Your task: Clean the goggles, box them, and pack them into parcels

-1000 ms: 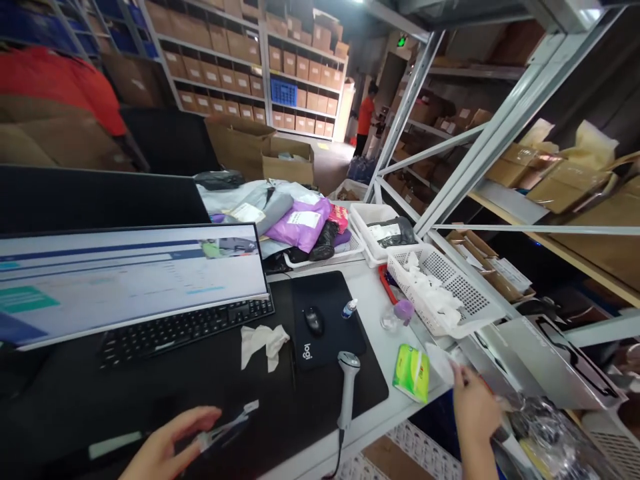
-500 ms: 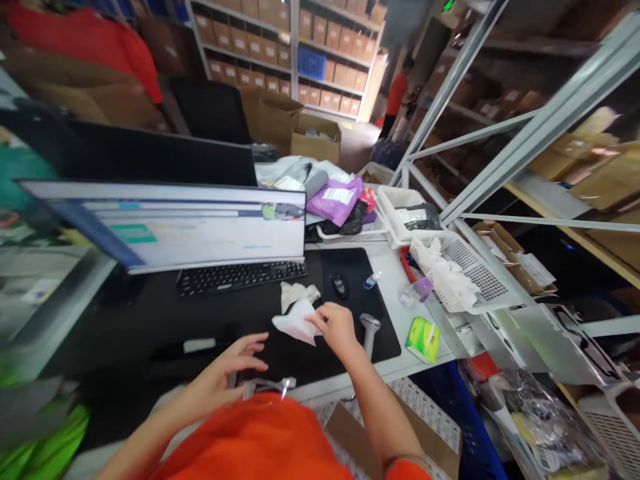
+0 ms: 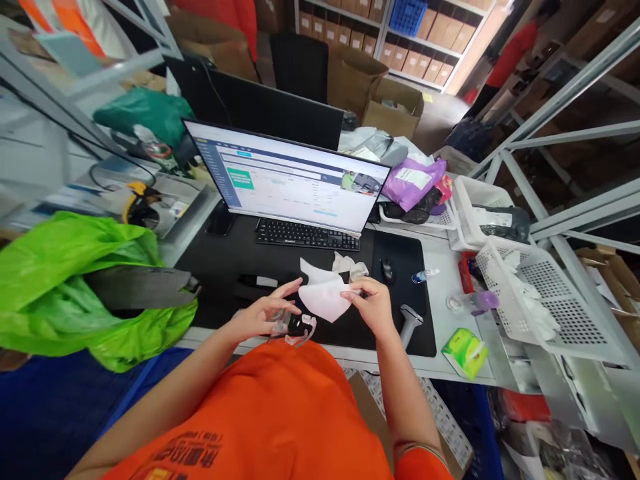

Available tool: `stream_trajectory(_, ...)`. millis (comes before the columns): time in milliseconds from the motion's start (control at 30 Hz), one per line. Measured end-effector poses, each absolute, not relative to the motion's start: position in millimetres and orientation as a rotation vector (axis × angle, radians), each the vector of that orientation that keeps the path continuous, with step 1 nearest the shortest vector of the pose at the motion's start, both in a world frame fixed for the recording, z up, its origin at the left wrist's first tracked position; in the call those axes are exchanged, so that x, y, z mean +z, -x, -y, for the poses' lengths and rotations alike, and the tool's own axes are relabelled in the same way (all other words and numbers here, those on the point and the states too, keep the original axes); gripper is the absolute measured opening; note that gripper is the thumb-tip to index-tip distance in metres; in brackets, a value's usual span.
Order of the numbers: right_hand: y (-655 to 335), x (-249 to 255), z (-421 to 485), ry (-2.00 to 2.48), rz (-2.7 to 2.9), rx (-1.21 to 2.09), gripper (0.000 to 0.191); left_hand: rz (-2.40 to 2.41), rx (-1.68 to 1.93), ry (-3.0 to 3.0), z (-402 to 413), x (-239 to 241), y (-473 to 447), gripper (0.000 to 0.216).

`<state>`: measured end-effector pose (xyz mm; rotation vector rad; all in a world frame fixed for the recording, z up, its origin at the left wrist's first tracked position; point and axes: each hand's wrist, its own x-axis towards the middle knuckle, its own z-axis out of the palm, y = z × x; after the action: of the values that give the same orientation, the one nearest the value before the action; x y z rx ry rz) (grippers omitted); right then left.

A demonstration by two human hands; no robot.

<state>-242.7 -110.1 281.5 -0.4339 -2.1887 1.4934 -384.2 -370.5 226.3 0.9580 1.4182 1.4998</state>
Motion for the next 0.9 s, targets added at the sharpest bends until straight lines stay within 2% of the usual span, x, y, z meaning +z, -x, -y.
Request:
stream_trajectory(200, 232.4, 261.6, 106.4, 0.767, 2.065, 1.529, 0.024, -1.172, 1.549, -0.782, 360.4, 221.0, 375.9, 0.035)
stream_trajectory(367, 221.1, 254.8, 112.5, 0.875, 2.078, 1.493, 0.033, -1.024, 1.511, -0.730, 334.7, 226.5, 364.3, 0.031)
stream_trajectory(567, 205.5, 240.5, 113.8, 0.950, 2.055, 1.613, 0.039, -1.023, 1.489, -0.771, 298.9, 214.4, 352.5, 0.025)
stream_trajectory(700, 186.4, 228.0, 104.5, 0.894, 2.061, 1.618, 0.043, -1.099, 1.399, -0.855, 287.8, 215.7, 359.9, 0.024)
stream_trajectory(900, 177.1, 218.9, 83.9, 0.633, 2.162, 1.699, 0.048, -1.052, 1.073, -1.040, 256.9, 232.6, 376.1, 0.031)
